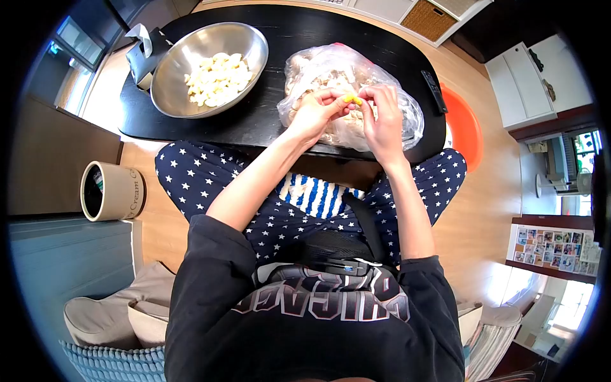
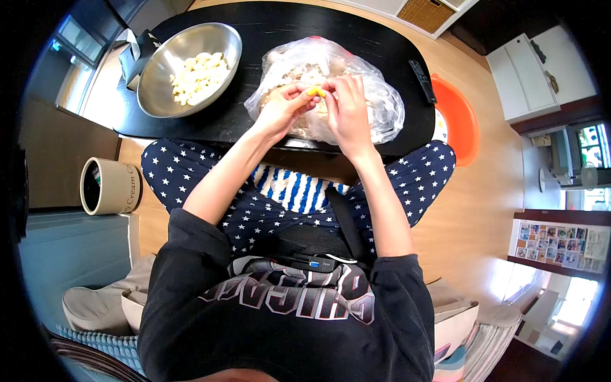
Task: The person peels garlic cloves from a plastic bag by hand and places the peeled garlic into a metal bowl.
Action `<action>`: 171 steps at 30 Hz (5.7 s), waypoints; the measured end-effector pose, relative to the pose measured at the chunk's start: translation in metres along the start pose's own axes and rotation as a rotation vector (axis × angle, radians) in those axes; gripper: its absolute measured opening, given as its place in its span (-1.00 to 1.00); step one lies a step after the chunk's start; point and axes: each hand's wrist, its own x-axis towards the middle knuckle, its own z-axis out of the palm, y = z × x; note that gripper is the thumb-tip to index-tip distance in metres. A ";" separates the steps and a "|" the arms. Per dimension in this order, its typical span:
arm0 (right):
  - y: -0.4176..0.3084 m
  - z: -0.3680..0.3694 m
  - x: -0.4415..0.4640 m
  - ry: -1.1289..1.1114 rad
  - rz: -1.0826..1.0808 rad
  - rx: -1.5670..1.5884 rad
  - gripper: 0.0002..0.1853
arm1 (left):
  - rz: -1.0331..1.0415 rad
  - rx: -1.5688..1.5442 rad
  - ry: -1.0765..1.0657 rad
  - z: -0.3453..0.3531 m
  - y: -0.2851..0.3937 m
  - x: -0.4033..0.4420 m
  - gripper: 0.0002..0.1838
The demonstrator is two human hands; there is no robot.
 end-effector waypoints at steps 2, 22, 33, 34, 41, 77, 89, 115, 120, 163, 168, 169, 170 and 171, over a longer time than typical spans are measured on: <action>-0.001 0.001 -0.001 0.015 -0.050 -0.026 -0.84 | -0.011 -0.078 0.000 0.002 -0.004 -0.001 -0.87; 0.000 -0.005 -0.005 -0.039 -0.066 0.038 -0.84 | -0.196 -0.112 -0.234 -0.016 0.010 0.007 -0.77; -0.006 -0.006 -0.018 -0.134 -0.033 0.056 -0.84 | -0.149 -0.300 0.001 -0.017 0.004 0.010 -0.73; -0.005 -0.006 -0.021 -0.090 0.045 0.077 -0.85 | -0.121 -0.345 0.012 -0.016 0.006 0.009 -0.68; 0.032 -0.004 -0.038 -0.274 0.285 -0.172 -0.94 | -0.167 -0.425 -0.108 -0.017 0.003 0.012 -0.71; 0.003 -0.012 0.013 -0.224 0.163 0.278 -0.88 | -0.015 -0.061 -0.197 -0.024 0.001 0.004 -0.75; 0.021 -0.002 0.042 -0.240 0.128 0.374 -0.91 | -0.057 -0.236 0.092 0.002 0.025 0.004 -0.70; 0.036 -0.009 0.020 0.132 0.529 0.589 -0.90 | -0.282 -0.277 0.183 0.069 0.028 0.040 -0.67; 0.033 -0.009 0.024 0.088 0.495 0.613 -0.91 | -0.205 -0.392 0.124 0.039 0.022 0.043 -0.63; 0.049 0.003 0.056 -0.231 0.470 0.410 -0.88 | -0.072 0.012 0.363 0.033 0.023 0.034 -0.65; 0.048 -0.001 0.059 -0.259 0.454 0.408 -0.89 | 0.018 0.213 0.355 0.037 0.026 0.034 -0.70; 0.049 -0.001 0.059 -0.258 0.431 0.393 -0.89 | 0.070 0.283 0.355 0.037 0.025 0.034 -0.71; 0.049 -0.001 0.059 -0.256 0.408 0.377 -0.89 | 0.070 0.283 0.355 0.036 0.024 0.034 -0.71; 0.048 0.000 0.059 -0.256 0.408 0.377 -0.89 | 0.120 0.327 0.356 0.035 0.022 0.034 -0.74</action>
